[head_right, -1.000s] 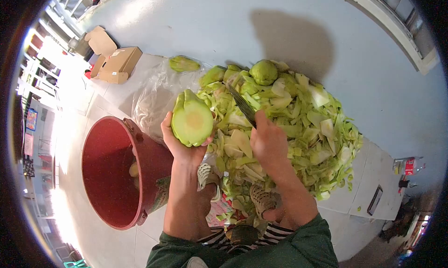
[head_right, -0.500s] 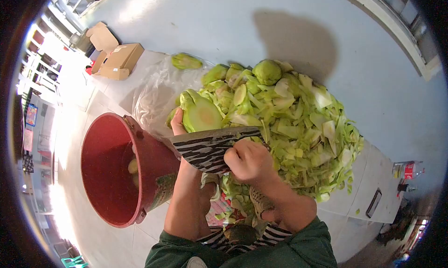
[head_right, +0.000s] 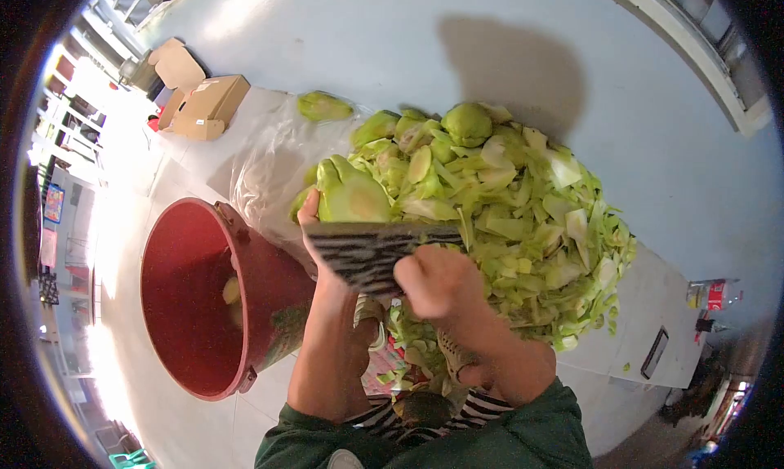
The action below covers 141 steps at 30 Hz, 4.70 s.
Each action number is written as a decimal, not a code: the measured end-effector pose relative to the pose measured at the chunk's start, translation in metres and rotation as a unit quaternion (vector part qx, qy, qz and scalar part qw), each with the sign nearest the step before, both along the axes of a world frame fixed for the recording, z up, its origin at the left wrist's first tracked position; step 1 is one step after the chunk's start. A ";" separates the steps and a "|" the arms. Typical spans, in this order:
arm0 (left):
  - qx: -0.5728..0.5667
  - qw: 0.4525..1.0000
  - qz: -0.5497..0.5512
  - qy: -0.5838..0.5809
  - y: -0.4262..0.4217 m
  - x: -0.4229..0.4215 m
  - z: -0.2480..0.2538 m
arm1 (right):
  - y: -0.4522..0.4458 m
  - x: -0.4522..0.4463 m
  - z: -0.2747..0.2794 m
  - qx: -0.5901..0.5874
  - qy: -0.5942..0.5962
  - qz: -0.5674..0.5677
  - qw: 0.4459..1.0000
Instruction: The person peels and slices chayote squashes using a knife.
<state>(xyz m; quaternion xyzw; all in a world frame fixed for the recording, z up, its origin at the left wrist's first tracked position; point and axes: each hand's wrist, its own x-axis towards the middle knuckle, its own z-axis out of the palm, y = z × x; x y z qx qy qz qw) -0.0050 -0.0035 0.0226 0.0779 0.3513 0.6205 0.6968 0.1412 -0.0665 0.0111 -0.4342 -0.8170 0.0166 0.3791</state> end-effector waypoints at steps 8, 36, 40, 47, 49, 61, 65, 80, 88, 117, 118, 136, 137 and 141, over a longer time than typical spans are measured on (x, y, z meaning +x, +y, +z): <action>0.033 0.993 -0.068 -0.096 -0.001 -0.012 -0.012 | 0.000 -0.007 -0.002 0.036 -0.025 0.018 0.999; 0.035 0.990 -0.123 -0.065 0.003 -0.013 0.001 | 0.035 0.028 0.004 -0.116 0.043 -0.259 0.958; 0.029 0.986 -0.112 -0.124 0.008 -0.020 0.001 | 0.019 0.026 0.019 0.002 0.063 -0.168 0.984; -0.008 0.983 -0.024 -0.183 0.018 -0.029 -0.022 | 0.018 0.010 0.000 0.138 0.012 -0.011 0.990; 0.014 0.982 -0.022 -0.190 0.018 -0.032 -0.031 | 0.016 0.001 -0.008 0.151 -0.011 -0.002 0.988; -0.001 0.981 -0.066 -0.180 0.011 -0.013 -0.050 | 0.014 -0.021 -0.008 0.176 -0.093 -0.017 0.980; -0.032 0.994 0.046 -0.094 0.004 -0.004 -0.014 | 0.029 0.006 -0.032 0.057 -0.119 -0.128 0.983; 0.063 0.976 0.069 -0.196 0.007 -0.030 -0.010 | 0.024 0.004 0.012 -0.214 0.387 -0.151 0.884; -0.060 0.985 -0.013 -0.160 0.015 -0.023 -0.012 | 0.017 0.008 -0.002 0.092 -0.035 -0.043 0.994; -0.034 0.994 -0.066 -0.080 0.012 -0.020 -0.004 | 0.038 0.030 -0.014 -0.061 -0.069 -0.229 0.969; -0.044 0.994 -0.064 -0.077 0.010 -0.024 -0.005 | 0.037 0.031 -0.010 -0.057 -0.039 -0.249 0.966; 0.334 0.664 -0.088 0.663 0.011 -0.021 -0.001 | 0.023 0.030 0.018 0.058 -0.031 -0.023 0.998; 0.365 0.650 -0.077 0.662 0.011 -0.020 -0.001 | 0.023 0.030 0.018 0.060 -0.034 -0.019 0.997; 0.382 0.632 -0.090 0.668 0.008 -0.019 0.008 | 0.023 0.037 0.011 0.025 -0.021 -0.020 0.999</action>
